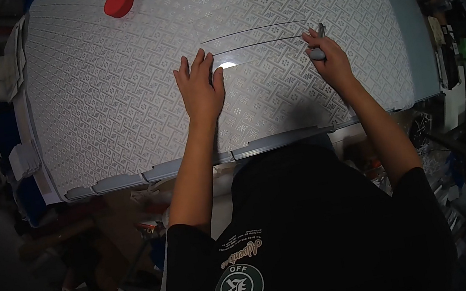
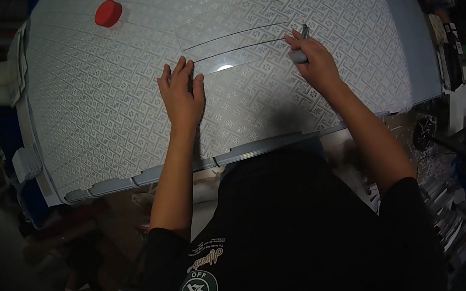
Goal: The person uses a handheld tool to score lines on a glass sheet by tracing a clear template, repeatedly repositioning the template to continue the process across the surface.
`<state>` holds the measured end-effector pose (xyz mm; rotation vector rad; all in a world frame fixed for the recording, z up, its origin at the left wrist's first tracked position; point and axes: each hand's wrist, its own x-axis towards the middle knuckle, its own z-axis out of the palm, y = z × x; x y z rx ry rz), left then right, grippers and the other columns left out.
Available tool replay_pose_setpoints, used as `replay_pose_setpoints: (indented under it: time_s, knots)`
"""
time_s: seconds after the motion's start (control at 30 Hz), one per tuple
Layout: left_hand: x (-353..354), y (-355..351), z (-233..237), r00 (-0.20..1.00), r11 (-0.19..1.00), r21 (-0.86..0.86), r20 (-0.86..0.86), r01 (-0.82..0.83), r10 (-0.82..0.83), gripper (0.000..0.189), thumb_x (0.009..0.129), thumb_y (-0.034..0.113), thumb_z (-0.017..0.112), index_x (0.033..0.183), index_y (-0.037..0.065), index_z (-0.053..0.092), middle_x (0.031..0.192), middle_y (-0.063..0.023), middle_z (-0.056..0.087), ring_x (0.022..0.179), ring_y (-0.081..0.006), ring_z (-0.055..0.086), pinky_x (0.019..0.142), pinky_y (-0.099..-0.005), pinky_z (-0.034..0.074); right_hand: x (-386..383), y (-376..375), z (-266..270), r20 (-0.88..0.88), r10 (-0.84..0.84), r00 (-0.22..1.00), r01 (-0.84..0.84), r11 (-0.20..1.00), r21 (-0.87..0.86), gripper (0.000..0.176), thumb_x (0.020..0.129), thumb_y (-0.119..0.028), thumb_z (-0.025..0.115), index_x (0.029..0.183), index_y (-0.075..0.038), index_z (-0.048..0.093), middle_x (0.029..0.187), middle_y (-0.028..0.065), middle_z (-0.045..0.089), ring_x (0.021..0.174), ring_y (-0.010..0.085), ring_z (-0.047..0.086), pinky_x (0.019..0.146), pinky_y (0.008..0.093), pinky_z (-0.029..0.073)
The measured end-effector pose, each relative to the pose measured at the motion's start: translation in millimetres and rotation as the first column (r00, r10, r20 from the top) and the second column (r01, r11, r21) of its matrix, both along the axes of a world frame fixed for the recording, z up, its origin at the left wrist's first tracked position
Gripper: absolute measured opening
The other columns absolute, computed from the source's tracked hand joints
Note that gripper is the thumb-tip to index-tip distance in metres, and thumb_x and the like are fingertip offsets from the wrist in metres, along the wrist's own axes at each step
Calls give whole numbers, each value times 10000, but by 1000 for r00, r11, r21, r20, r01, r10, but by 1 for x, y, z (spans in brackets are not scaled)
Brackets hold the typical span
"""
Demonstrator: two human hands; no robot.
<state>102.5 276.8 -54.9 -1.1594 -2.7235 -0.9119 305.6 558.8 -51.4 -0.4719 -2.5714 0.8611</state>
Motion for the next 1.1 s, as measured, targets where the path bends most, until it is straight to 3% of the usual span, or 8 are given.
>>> replay_pose_setpoints:
  time_s: [0.53, 0.73, 0.8, 0.83, 0.87, 0.93, 1.03, 1.1]
  knots:
    - [0, 1, 2, 1000, 1000, 4, 6, 4, -4, 408, 943, 222, 716, 1324, 83, 677, 1501, -96, 591, 1452, -495, 393, 1214, -668, 222, -1, 1, -1, -30, 3, 1000, -4, 1000, -3, 168, 913, -46, 718, 1043, -47, 612, 1288, 84, 737, 1309, 321, 628, 1023, 432, 526]
    - [-5, 11, 16, 996, 1000, -14, -83, -17, 16, 328, 917, 226, 732, 1208, 76, 723, 1387, -120, 642, 1365, -470, 464, 1199, -667, 246, -1, 2, -3, -41, 15, 999, -16, 1000, -19, 153, 903, -32, 714, 1022, -46, 618, 1288, 93, 733, 1312, 326, 621, 1011, 446, 528]
    - [-9, 24, 25, 982, 994, -112, -187, 9, -30, 274, 876, 210, 754, 1097, 49, 737, 1320, -130, 659, 1272, -453, 511, 1174, -627, 305, 0, 2, -3, -29, -1, 1000, 0, 999, -35, 174, 886, -17, 715, 1044, -46, 649, 1252, 120, 735, 1303, 324, 625, 1001, 443, 534]
    - [-16, 33, 27, 984, 997, -45, -159, 70, -76, 236, 833, 193, 772, 992, 26, 723, 1221, -131, 671, 1178, -423, 557, 1062, -577, 430, -1, 1, -4, -35, 1, 999, -3, 999, -36, 174, 886, -17, 715, 1044, -46, 649, 1252, 120, 735, 1303, 324, 625, 1001, 443, 534]
    - [-18, 43, 28, 984, 997, -44, -164, 66, -72, 236, 833, 193, 772, 992, 26, 723, 1221, -131, 671, 1178, -423, 557, 1062, -577, 430, -1, 1, -4, -41, 0, 999, -1, 1000, -24, 218, 880, -13, 716, 1089, -50, 666, 1249, 125, 732, 1301, 325, 625, 999, 441, 535]
    - [-14, 70, 34, 989, 982, -127, 55, 140, -134, 244, 821, 199, 783, 986, 27, 730, 1103, -132, 683, 1111, -378, 591, 918, -483, 525, -1, 4, -5, -49, 7, 999, -8, 1000, -4, 266, 874, -9, 718, 1134, -55, 683, 1246, 129, 730, 1298, 325, 626, 996, 439, 536]
    - [5, 118, 40, 975, 960, -170, 36, 220, -217, 379, 796, 281, 815, 1071, 41, 715, 1079, -137, 655, 1108, -371, 599, 880, -470, 548, -1, 5, -11, -45, 7, 999, -7, 1000, -8, 363, 876, -17, 722, 1233, -68, 684, 1246, 125, 730, 1266, 328, 642, 993, 436, 535]
    - [18, 141, 49, 971, 936, -269, -13, 227, -239, 571, 775, 389, 840, 1206, 59, 662, 1147, -160, 631, 1121, -376, 600, 874, -473, 557, -2, 5, -11, -41, -10, 999, 11, 1000, 29, 405, 884, -44, 734, 1283, -80, 676, 1245, 128, 730, 1200, 336, 667, 985, 438, 536]
